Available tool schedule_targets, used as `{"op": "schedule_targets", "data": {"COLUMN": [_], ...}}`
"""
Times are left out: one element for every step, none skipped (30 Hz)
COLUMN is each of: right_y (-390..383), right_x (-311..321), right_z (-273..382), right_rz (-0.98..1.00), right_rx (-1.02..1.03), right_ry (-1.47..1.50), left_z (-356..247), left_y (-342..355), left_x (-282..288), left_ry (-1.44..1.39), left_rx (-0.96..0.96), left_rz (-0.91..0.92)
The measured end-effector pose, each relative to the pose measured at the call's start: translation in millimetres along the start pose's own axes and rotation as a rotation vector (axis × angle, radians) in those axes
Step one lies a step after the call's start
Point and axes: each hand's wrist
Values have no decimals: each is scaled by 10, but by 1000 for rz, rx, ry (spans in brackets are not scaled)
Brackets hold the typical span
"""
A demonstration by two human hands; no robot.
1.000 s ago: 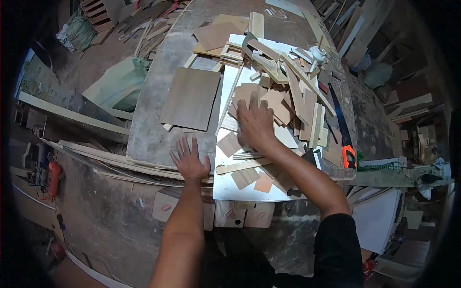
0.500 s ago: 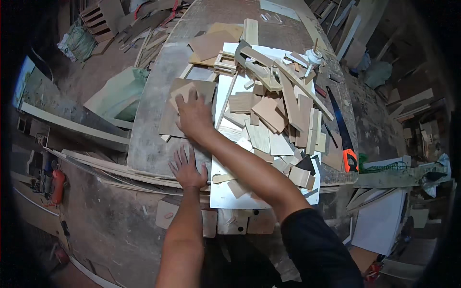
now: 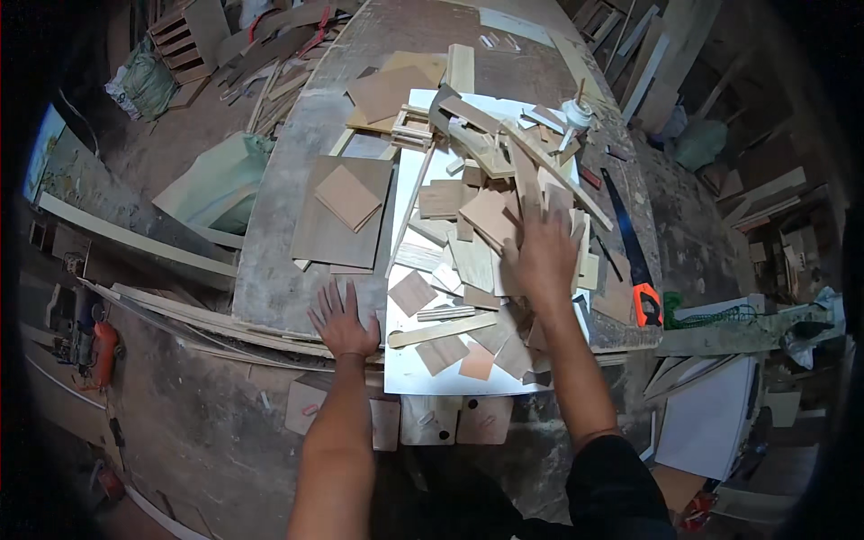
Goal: Sorting through a pile of wood scraps on a workbench in a workshop.
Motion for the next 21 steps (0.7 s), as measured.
{"op": "schedule_targets", "data": {"right_y": [42,70,87,61,-10,-74,-131,-197,-274,-378,-487,-595,-714,-838,-922,-983,-1018,-949,-890,-728,-621], "right_x": [-113,-78,-30,31,97,182,326,421,504,634,744,822,890,931,933,875,823,534,312,70,-77], "right_z": [-248,-329,-388,-455,-487,-525,-572,-614,-636,-639,-623,-605,-580,-523,-446,-294,-94,89,370,597,935], "right_rz": [-40,93,226,221,45,-130,-50,-82,-113,-116,-185,-254,-256,-311,-366,-308,-253,-252,-34,-183,-102], "right_rx": [62,-33,-127,-127,-99,-72,-112,-119,-127,-132,-111,-90,-89,-25,41,128,210,413,419,609,606], "right_ry": [42,105,169,167,177,187,215,264,313,310,412,514,514,626,739,603,462,689,786,723,731], "left_z": [-27,-7,4,-14,1,13,11,18,26,9,24,57,36,7,-16,20,67,126,102,3,2], "left_y": [12,13,11,14,9,5,7,9,3,13,12,11,21,25,30,6,-15,-37,-28,-4,-4], "left_x": [-20,-44,-61,-77,-81,-91,-106,-103,-104,-103,-109,-123,-113,-99,-77,-39,-36,-31,-35,-27,-34], "left_ry": [-9,-8,-6,0,4,15,24,18,22,17,17,26,25,17,10,38,47,50,43,38,44], "left_rx": [-11,-11,-10,-12,-7,-3,-3,4,2,4,15,0,-1,-8,-14,6,10,22,18,16,13], "left_rz": [-6,-10,-14,-20,-21,-25,-29,-18,-16,-22,-26,-53,-55,-56,-57,-51,-50,-49,-46,-15,-13]}}
Point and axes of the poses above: each hand's wrist, its own y-axis towards the middle knuckle, its own x-axis out of the back of the hand, z = x × y, and after that the axes turned 14 degrees about z, right-handed
